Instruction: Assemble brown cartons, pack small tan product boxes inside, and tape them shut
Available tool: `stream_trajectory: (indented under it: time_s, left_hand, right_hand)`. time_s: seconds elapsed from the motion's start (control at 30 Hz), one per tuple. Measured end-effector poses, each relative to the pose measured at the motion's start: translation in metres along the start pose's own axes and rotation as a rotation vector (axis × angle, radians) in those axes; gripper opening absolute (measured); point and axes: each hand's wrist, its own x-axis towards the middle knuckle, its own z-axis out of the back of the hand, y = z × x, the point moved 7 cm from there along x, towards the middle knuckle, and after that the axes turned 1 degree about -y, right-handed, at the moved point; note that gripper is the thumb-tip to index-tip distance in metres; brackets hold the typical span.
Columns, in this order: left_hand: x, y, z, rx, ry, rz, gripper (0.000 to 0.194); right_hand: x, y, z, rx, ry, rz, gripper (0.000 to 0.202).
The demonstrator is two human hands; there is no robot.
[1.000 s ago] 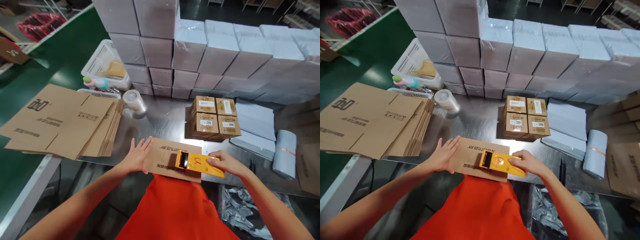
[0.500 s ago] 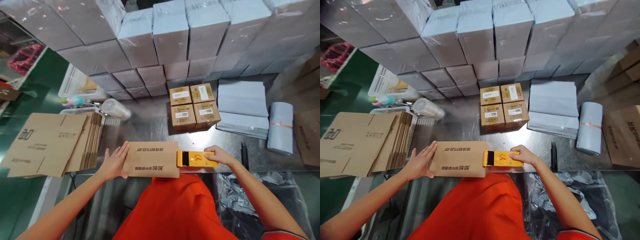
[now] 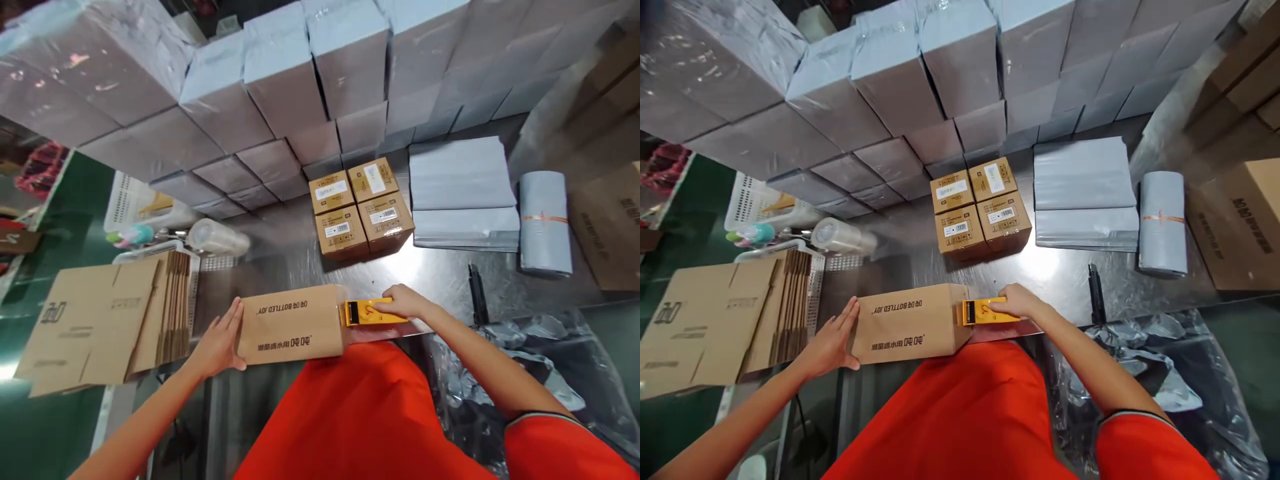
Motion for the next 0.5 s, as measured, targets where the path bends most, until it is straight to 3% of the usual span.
stream_trajectory:
  time_s: [0.13, 0.27, 0.37, 0.5]
  left_hand:
    - [0.001, 0.009, -0.008, -0.096, -0.075, -0.108, 0.152]
    - [0.0, 0.016, -0.016, -0.137, -0.127, -0.167, 0.145]
    - [0.002, 0.022, -0.022, -0.173, -0.151, -0.155, 0.147]
    - [0.003, 0.025, -0.028, -0.233, -0.157, -0.145, 0.146]
  right_hand:
    - [0.009, 0.04, 0.01, -0.16, -0.076, -0.095, 0.043]
    - [0.004, 0.063, 0.019, -0.234, -0.125, -0.159, 0.05]
    - [-0.004, 0.064, 0.025, -0.257, -0.207, -0.231, 0.051]
    - [-0.028, 0.041, 0.034, -0.269, -0.344, -0.385, 0.045]
